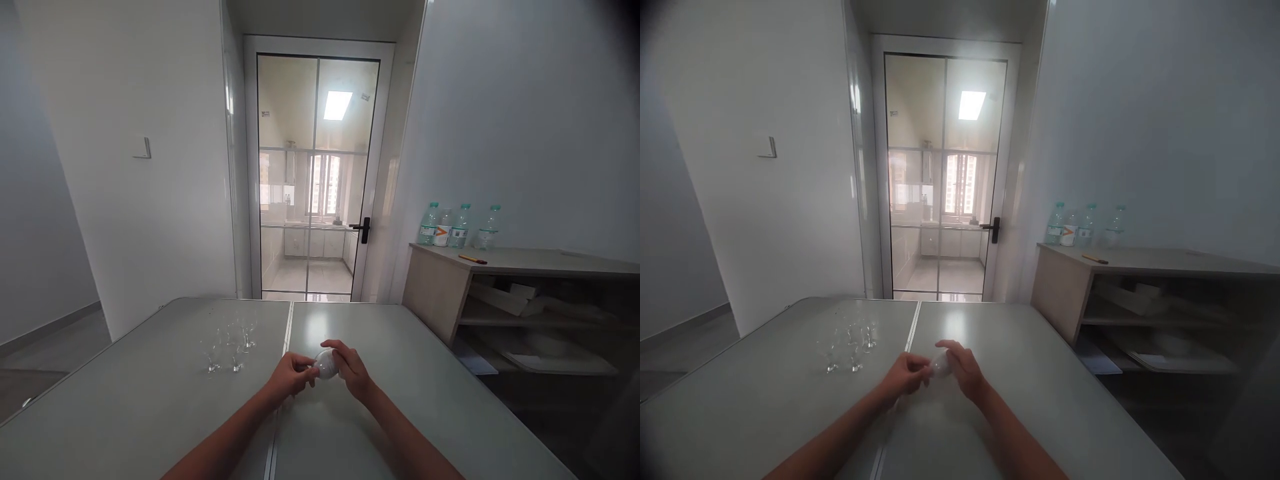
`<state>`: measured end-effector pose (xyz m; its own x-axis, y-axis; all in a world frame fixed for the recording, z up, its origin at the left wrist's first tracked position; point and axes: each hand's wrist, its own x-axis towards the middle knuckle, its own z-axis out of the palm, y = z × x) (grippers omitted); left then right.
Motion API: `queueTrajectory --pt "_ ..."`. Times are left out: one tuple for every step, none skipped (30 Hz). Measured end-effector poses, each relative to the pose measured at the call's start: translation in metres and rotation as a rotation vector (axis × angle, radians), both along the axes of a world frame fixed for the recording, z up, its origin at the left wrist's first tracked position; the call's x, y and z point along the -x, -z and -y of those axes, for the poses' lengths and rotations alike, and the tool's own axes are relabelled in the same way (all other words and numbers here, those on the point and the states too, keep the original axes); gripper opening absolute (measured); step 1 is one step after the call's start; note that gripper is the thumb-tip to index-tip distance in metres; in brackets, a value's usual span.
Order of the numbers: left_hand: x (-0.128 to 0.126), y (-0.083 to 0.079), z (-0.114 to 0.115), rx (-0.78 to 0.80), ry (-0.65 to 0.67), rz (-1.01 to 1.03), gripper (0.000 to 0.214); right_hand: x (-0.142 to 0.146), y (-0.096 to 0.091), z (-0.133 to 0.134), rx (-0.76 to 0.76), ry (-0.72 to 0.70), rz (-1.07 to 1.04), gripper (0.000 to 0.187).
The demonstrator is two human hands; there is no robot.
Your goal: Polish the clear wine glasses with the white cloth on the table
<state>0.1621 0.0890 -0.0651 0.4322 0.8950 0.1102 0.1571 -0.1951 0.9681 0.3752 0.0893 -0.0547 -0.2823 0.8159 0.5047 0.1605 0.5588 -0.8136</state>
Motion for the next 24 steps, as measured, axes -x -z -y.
queueTrajectory --pt "0.000 0.002 0.001 -0.165 -0.089 -0.082 0.048 0.002 0.000 -0.002 0.019 0.003 -0.015 0.043" --pt "0.001 0.004 0.002 -0.332 -0.169 -0.177 0.044 0.004 0.000 -0.004 0.051 0.005 -0.041 0.044" --pt "0.002 0.006 0.002 -0.483 -0.231 -0.280 0.043 0.007 -0.001 -0.005 0.096 0.008 -0.076 0.045" --pt "0.003 0.009 0.002 -0.607 -0.268 -0.381 0.043 0.009 -0.001 -0.007 0.153 0.009 -0.118 0.047" --pt "0.005 0.011 0.002 -0.693 -0.279 -0.474 0.044 0.011 -0.001 -0.008 0.214 0.004 -0.161 0.049" --pt "0.006 0.012 0.002 -0.740 -0.275 -0.548 0.044 0.013 0.000 -0.009 0.276 -0.007 -0.195 0.051" --pt "0.007 0.012 0.001 -0.758 -0.269 -0.594 0.043 0.013 0.002 -0.010 0.335 -0.023 -0.218 0.052" --pt "0.007 0.011 0.001 -0.750 -0.259 -0.614 0.042 0.014 0.003 -0.011 0.387 -0.040 -0.228 0.054" --pt "0.006 0.009 0.001 -0.719 -0.245 -0.602 0.040 0.013 0.005 -0.012 0.426 -0.055 -0.227 0.054" --pt "0.005 0.006 0.001 -0.664 -0.228 -0.560 0.036 0.012 0.007 -0.013 0.447 -0.063 -0.220 0.055" --pt "0.003 0.003 0.002 -0.582 -0.207 -0.490 0.031 0.011 0.008 -0.014 0.453 -0.062 -0.213 0.054" --pt "0.001 0.000 0.002 -0.475 -0.180 -0.401 0.027 0.010 0.008 -0.015 0.443 -0.058 -0.209 0.053" --pt "-0.001 -0.003 0.002 -0.351 -0.150 -0.303 0.027 0.008 0.008 -0.015 0.421 -0.057 -0.210 0.052" --pt "-0.003 -0.005 0.002 -0.223 -0.117 -0.208 0.032 0.007 0.006 -0.015 0.393 -0.060 -0.212 0.051" --pt "-0.003 -0.006 0.002 -0.100 -0.087 -0.125 0.039 0.006 0.005 -0.013 0.367 -0.066 -0.212 0.050" --pt "-0.003 -0.007 0.002 0.012 -0.062 -0.056 0.044 0.005 0.003 -0.012 0.342 -0.074 -0.208 0.048" --pt "-0.002 -0.008 0.001 0.109 -0.034 0.001 0.047 0.004 0.001 -0.010 0.314 -0.077 -0.198 0.047" --pt "0.000 -0.009 0.001 0.202 -0.002 0.047 0.048 0.003 -0.001 -0.008 0.281 -0.075 -0.183 0.045" --pt "0.002 -0.010 0.000 0.288 0.032 0.083 0.049 0.003 -0.002 -0.005 0.245 -0.070 -0.165 0.042" --pt "0.005 -0.011 0.000 0.370 0.067 0.109 0.049 0.003 -0.003 -0.003 0.211 -0.064 -0.141 0.040" --pt "0.007 -0.012 -0.001 0.440 0.096 0.127 0.048 0.003 -0.003 -0.001 0.177 -0.060 -0.113 0.039" --pt "0.010 -0.013 -0.001 0.489 0.119 0.133 0.048 0.004 -0.002 0.001 0.145 -0.061 -0.081 0.037" --pt "0.011 -0.013 -0.002 0.500 0.123 0.124 0.048 0.004 -0.002 0.002 0.112 -0.064 -0.046 0.037" --pt "0.012 -0.013 -0.003 0.464 0.105 0.096 0.047 0.005 -0.001 0.003 0.079 -0.065 -0.012 0.036"
